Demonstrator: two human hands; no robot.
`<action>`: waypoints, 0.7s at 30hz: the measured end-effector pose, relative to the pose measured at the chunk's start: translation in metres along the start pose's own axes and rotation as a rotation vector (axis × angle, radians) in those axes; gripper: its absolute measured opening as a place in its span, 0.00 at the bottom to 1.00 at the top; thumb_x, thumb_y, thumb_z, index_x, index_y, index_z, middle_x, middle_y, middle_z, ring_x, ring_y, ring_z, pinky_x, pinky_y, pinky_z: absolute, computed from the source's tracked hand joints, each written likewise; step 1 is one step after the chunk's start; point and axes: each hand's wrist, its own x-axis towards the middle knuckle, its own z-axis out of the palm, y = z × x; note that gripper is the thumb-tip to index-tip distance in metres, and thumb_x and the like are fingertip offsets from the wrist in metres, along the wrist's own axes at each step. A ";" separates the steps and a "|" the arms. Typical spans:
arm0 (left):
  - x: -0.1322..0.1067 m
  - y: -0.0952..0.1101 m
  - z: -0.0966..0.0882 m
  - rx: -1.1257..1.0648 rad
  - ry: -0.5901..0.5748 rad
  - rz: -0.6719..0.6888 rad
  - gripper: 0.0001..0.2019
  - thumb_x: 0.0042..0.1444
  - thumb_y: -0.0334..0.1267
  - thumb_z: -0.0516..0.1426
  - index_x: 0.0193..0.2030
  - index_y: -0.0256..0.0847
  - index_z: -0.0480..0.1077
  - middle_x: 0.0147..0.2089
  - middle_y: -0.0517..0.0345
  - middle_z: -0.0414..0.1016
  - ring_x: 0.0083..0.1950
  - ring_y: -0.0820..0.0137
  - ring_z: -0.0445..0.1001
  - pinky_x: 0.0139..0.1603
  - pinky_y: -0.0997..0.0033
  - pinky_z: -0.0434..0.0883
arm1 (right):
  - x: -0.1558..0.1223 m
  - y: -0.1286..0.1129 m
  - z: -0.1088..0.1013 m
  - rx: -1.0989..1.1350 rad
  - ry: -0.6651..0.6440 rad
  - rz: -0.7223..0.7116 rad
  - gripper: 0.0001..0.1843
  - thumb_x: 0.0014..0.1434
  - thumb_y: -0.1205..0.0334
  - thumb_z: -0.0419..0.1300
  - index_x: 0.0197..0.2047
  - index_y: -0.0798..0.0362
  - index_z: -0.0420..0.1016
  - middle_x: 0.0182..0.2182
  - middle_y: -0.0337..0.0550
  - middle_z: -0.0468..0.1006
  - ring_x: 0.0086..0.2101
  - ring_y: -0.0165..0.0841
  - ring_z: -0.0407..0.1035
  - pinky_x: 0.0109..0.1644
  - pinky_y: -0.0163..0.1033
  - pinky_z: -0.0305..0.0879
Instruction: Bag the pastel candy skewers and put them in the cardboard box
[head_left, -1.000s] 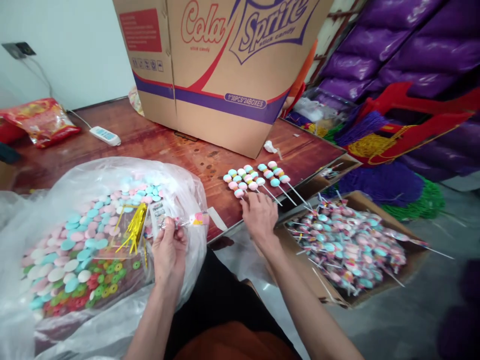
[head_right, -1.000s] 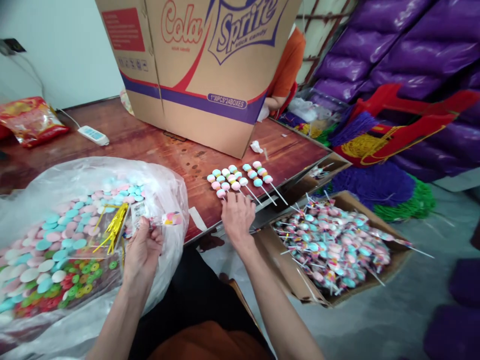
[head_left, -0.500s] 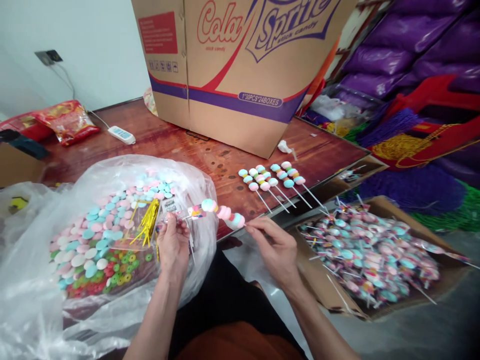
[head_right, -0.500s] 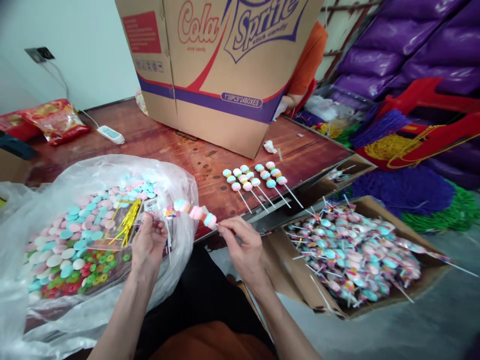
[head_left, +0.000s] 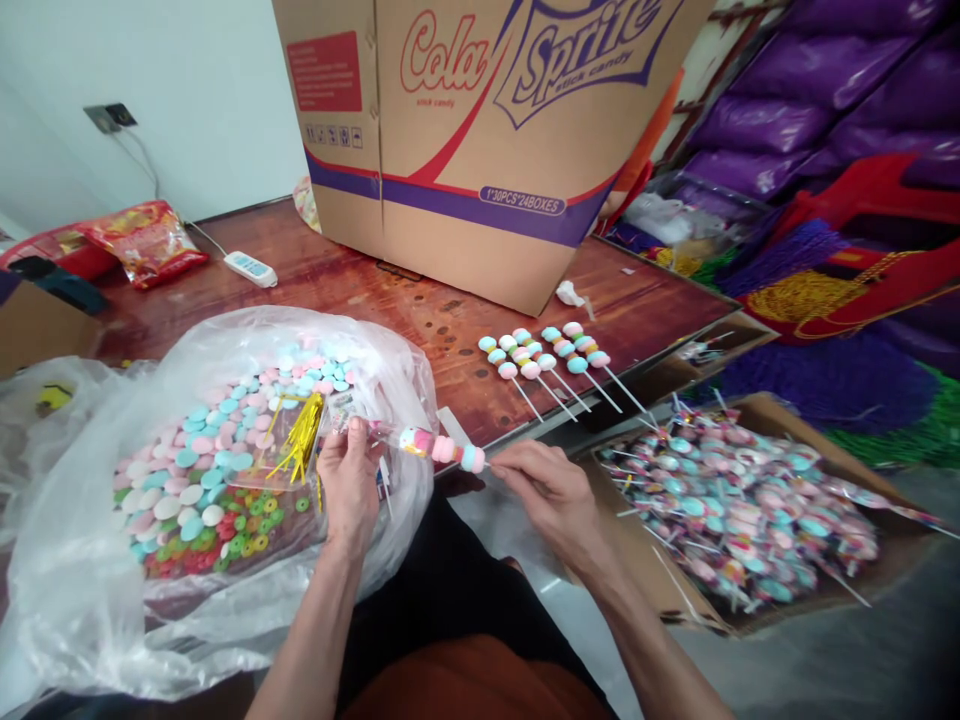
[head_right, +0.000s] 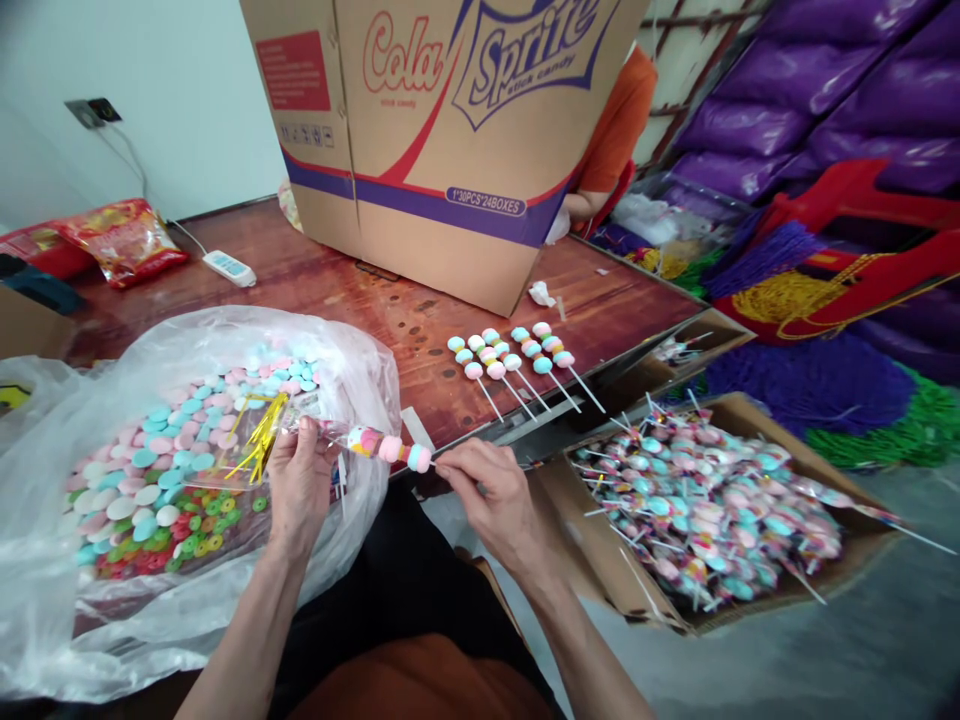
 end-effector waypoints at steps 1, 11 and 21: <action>-0.001 0.000 0.001 0.017 -0.024 0.004 0.16 0.45 0.46 0.69 0.30 0.37 0.70 0.29 0.61 0.74 0.32 0.72 0.76 0.37 0.72 0.73 | 0.000 -0.001 0.001 0.007 -0.011 0.003 0.10 0.66 0.60 0.57 0.35 0.48 0.78 0.30 0.39 0.78 0.32 0.32 0.70 0.41 0.40 0.57; -0.014 -0.011 0.011 0.002 -0.044 -0.047 0.18 0.48 0.48 0.67 0.36 0.39 0.69 0.35 0.56 0.78 0.34 0.66 0.80 0.39 0.64 0.76 | -0.003 -0.016 0.028 0.191 -0.004 0.110 0.10 0.66 0.63 0.56 0.34 0.51 0.77 0.29 0.39 0.73 0.31 0.31 0.68 0.36 0.36 0.61; -0.032 -0.017 0.016 0.022 -0.185 -0.200 0.13 0.52 0.43 0.66 0.38 0.39 0.71 0.34 0.59 0.76 0.35 0.74 0.76 0.37 0.75 0.72 | 0.004 -0.032 0.058 0.161 0.046 0.156 0.11 0.64 0.65 0.53 0.32 0.51 0.73 0.29 0.40 0.74 0.31 0.31 0.69 0.37 0.35 0.63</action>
